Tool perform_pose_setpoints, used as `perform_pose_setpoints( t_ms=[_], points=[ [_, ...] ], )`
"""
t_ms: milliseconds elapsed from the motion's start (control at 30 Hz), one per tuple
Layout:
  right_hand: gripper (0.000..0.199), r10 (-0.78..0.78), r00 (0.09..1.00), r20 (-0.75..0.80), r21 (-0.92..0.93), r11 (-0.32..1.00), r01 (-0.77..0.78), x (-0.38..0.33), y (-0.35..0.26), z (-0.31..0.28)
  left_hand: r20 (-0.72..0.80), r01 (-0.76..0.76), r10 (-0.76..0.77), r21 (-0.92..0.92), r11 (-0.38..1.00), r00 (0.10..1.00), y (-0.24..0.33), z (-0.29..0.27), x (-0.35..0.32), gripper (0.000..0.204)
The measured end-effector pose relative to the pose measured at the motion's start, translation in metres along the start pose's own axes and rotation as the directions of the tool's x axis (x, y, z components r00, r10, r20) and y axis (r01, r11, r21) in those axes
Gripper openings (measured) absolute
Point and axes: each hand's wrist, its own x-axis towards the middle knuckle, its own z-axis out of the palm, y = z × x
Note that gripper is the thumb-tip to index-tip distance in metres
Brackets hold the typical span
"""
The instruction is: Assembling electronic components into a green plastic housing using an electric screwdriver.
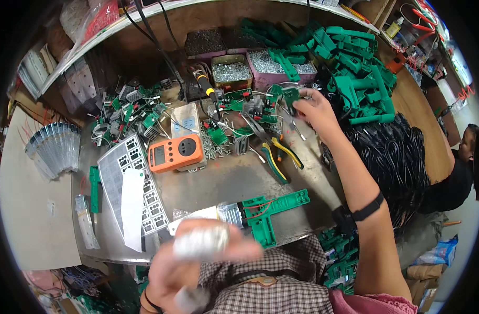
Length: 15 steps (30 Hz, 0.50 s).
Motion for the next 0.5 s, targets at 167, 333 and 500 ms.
perform_pose_setpoints(
  t_ms=[167, 333, 500],
  points=[
    [0.045, 0.254, 0.961, 0.105, 0.284, 0.919, -0.274, -0.075, -0.044, -0.004, 0.153, 0.298, -0.262, -0.319, 0.9, 0.953, 0.03, 0.037, -0.021, 0.056],
    [0.038, 0.19, 0.956, 0.222, 0.4, 0.877, -0.267, -0.111, -0.063, -0.007, -0.205, 0.048, -0.255, -0.684, 0.728, 0.945, 0.017, 0.091, -0.077, 0.029],
    [0.03, 0.153, 0.951, 0.267, 0.476, 0.838, -0.268, -0.129, -0.055, -0.009, -0.095, 0.032, -0.067, -0.323, 0.946, 0.993, -0.015, 0.102, -0.15, 0.035]
  ],
)
